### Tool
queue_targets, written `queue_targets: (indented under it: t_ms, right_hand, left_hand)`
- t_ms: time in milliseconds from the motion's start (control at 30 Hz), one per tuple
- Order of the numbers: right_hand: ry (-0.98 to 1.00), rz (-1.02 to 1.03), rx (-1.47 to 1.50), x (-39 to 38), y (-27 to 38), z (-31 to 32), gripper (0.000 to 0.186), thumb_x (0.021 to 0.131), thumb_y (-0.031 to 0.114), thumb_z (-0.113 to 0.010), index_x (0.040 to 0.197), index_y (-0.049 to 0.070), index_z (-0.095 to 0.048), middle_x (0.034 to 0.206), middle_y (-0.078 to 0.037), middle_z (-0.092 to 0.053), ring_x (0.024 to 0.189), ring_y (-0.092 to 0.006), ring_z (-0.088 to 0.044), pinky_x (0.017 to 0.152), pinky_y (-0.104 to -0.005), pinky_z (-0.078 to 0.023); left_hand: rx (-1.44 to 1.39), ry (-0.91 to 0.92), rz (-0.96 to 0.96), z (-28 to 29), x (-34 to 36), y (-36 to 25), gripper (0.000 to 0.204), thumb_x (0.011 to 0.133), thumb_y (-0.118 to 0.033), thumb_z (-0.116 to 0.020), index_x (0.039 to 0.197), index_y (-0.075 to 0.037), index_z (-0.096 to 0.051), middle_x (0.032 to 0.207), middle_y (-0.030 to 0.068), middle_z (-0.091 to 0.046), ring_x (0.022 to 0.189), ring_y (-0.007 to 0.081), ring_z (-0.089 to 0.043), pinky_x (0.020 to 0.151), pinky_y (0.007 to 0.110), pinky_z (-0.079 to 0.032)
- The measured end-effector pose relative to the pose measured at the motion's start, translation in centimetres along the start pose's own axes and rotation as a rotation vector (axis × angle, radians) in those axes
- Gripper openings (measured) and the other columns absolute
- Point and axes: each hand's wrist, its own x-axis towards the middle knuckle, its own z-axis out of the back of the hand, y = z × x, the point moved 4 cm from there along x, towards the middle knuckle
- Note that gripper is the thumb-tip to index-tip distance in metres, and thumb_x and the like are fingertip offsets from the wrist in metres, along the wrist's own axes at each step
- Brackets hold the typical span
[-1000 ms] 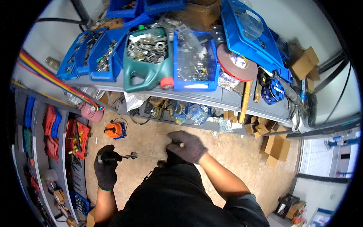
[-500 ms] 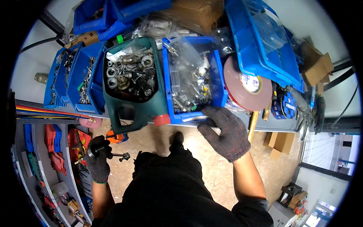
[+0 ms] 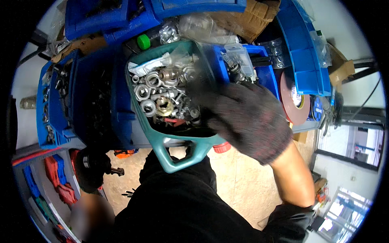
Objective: The person selects a socket from a tool cart and attaches it to a cordless impact wrench. They then walk to a car elevated on a lift and use the impact wrench to tighten bolts on the brake caliper assembly. The person briefly interacts with a coworker who hands them a small part before returning to the brake assembly to continue tightening.
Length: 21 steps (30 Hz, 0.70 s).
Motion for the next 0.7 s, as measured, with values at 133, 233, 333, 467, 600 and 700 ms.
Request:
queue_targets:
  t_ms: [133, 233, 333, 467, 600, 700]
  right_hand:
    - [0.078, 0.289, -0.155, 7.3, 2.0, -6.0, 0.046, 0.093, 0.016, -0.071, 0.139, 0.019, -0.065, 0.146, -0.008, -0.062, 0.136, -0.0318, -0.058, 0.114, -0.0456, -0.05]
    - [0.169, 0.35, -0.087, 10.1, 2.2, -8.3, 0.042, 0.095, 0.026, -0.071, 0.136, 0.026, -0.069, 0.153, -0.006, -0.059, 0.146, -0.0323, -0.05, 0.128, -0.0489, -0.036]
    - [0.25, 0.307, -0.132, 10.6, 3.6, -7.6, 0.04, 0.094, 0.023, -0.072, 0.134, 0.025, -0.071, 0.15, -0.006, -0.06, 0.146, -0.0309, -0.051, 0.128, -0.0486, -0.035]
    - [0.294, 0.216, -0.055, 6.2, 2.4, -6.8, 0.031, 0.079, 0.022, -0.083, 0.11, 0.015, -0.081, 0.126, -0.007, -0.075, 0.135, -0.0288, -0.062, 0.122, -0.0533, -0.044]
    - [0.243, 0.05, -0.068, 3.2, 0.2, -6.3, 0.038, 0.077, 0.024, -0.087, 0.112, 0.011, -0.081, 0.123, -0.013, -0.076, 0.125, -0.0298, -0.069, 0.111, -0.0486, -0.055]
    - [0.292, 0.062, 0.012, 4.0, 0.4, -4.1, 0.042, 0.081, 0.023, -0.085, 0.119, 0.008, -0.078, 0.122, -0.015, -0.075, 0.122, -0.0314, -0.07, 0.106, -0.046, -0.058]
  left_hand:
    - [0.086, 0.247, -0.065, 2.4, 3.3, 0.0, 0.049, 0.081, -0.008, -0.089, 0.125, 0.0, -0.07, 0.099, 0.0111, -0.08, 0.076, 0.0186, -0.076, 0.065, 0.031, -0.059]
    - [-0.025, 0.37, 0.083, 3.5, 3.2, 1.3, 0.046, 0.087, -0.012, -0.088, 0.128, -0.002, -0.07, 0.111, 0.0128, -0.08, 0.084, 0.0197, -0.078, 0.072, 0.03, -0.063]
    - [-1.06, 0.357, 0.501, 3.7, 1.3, 4.0, 0.049, 0.106, -0.029, -0.066, 0.145, 0.0, -0.059, 0.135, 0.0234, -0.07, 0.109, 0.0268, -0.077, 0.085, 0.036, -0.067]
    - [-1.02, 0.317, 0.672, 5.7, 1.4, 5.3, 0.067, 0.112, -0.056, -0.043, 0.143, 0.001, -0.059, 0.13, 0.0239, -0.069, 0.106, 0.0313, -0.076, 0.082, 0.039, -0.067]
    - [-0.803, 0.437, 0.529, 8.0, 2.3, 6.5, 0.064, 0.109, -0.051, -0.053, 0.147, -0.001, -0.057, 0.139, 0.0223, -0.068, 0.108, 0.0315, -0.076, 0.083, 0.037, -0.067]
    - [-0.2, 0.458, 0.278, 8.7, 1.8, 6.3, 0.055, 0.108, -0.043, -0.06, 0.144, -0.002, -0.06, 0.13, 0.0191, -0.072, 0.1, 0.0271, -0.077, 0.078, 0.035, -0.066]
